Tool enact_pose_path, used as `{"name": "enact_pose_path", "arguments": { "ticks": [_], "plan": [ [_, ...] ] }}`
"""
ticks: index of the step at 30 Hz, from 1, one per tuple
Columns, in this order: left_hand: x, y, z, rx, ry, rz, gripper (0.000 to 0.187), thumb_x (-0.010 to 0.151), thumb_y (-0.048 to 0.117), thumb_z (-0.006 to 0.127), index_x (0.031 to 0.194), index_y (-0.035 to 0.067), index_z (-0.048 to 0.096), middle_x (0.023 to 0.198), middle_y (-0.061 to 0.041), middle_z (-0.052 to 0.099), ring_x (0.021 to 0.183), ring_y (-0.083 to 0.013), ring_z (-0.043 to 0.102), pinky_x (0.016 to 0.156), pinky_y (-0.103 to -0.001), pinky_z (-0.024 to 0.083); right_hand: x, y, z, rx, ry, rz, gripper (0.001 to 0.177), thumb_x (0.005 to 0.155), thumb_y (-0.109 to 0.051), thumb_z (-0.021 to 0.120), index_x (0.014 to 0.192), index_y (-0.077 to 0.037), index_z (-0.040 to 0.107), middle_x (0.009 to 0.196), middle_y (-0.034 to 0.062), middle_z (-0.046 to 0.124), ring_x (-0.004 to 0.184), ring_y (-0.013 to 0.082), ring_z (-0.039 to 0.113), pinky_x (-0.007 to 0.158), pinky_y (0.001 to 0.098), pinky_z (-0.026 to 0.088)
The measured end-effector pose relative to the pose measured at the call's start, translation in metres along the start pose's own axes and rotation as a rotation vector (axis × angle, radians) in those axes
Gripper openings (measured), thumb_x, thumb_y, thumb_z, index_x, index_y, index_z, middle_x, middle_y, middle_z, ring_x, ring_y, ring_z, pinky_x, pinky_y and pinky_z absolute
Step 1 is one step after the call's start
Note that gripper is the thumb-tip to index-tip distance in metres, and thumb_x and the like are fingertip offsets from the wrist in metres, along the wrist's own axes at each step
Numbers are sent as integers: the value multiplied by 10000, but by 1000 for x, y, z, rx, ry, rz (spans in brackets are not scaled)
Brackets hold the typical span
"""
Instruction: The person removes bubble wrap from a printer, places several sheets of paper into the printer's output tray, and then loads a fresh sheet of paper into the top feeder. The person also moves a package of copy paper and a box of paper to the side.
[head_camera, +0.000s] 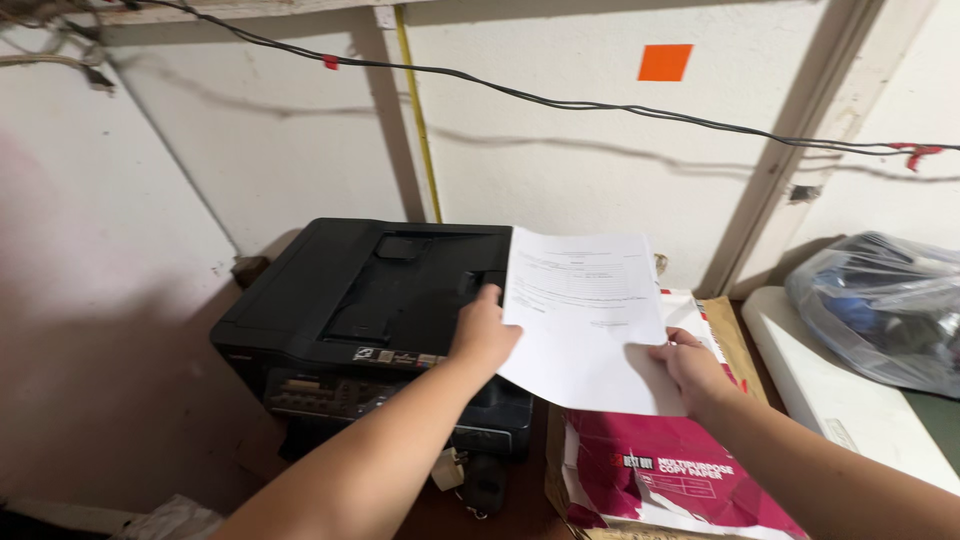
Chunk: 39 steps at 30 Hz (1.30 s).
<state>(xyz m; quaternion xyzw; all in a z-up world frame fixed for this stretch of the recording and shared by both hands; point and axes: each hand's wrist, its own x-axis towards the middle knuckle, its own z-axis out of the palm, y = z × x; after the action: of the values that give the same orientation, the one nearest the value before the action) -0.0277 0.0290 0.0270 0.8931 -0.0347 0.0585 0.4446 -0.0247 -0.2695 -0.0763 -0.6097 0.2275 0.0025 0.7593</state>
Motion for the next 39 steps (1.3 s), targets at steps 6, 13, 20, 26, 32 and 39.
{"name": "enact_pose_path", "arguments": {
  "ticks": [6, 13, 20, 26, 32, 39],
  "plan": [
    [-13, 21, 78, 99, -303, -49, 389, 856, -19, 631, 1244, -4, 654, 1193, -194, 711, 1089, -324, 709, 882, -376, 593, 3, 17, -78, -151, 164, -34, 193, 945, -60, 610, 1136, -42, 624, 1032, 151, 689, 893, 253, 667, 772, 426, 561],
    [-26, -5, 139, 65, -389, -79, 423, 830, -26, 667, 1253, -29, 652, 1188, -222, 693, 1019, -330, 707, 816, -382, 576, -16, 32, -112, -380, 217, 48, 468, 913, -102, 665, 1366, -36, 569, 1105, 218, 725, 991, 353, 729, 839, 470, 593],
    [-35, -19, 152, 28, -602, -360, 377, 858, 151, 730, 1171, -57, 701, 1106, -207, 765, 877, -316, 732, 678, -416, 545, -14, 50, -124, -877, 226, 75, 680, 893, -253, 758, 1478, -31, 493, 1293, 185, 670, 1134, 302, 693, 973, 409, 537],
    [-28, -26, 153, -139, -657, -512, 517, 909, 173, 694, 1376, -15, 574, 1395, -208, 605, 1260, -342, 613, 1004, -480, 553, 3, 62, -133, -536, 249, 157, 537, 918, -203, 720, 1382, 24, 574, 1216, 229, 721, 1054, 330, 737, 915, 431, 570],
    [-24, -25, 153, -235, -648, -597, 549, 921, 178, 686, 1418, -2, 538, 1472, -224, 539, 1354, -371, 544, 1075, -507, 518, -1, 48, -130, -507, 276, 174, 326, 921, -190, 701, 1135, 51, 751, 1108, 219, 771, 994, 327, 745, 889, 443, 570],
    [-26, -24, 151, -197, -651, -589, 548, 928, 212, 676, 1418, 2, 548, 1471, -221, 548, 1354, -362, 549, 1071, -503, 519, -20, 31, -119, -793, 400, 197, 374, 904, -284, 736, 1243, -128, 757, 1251, 138, 724, 1166, 289, 673, 1012, 406, 514]
  ]
}}
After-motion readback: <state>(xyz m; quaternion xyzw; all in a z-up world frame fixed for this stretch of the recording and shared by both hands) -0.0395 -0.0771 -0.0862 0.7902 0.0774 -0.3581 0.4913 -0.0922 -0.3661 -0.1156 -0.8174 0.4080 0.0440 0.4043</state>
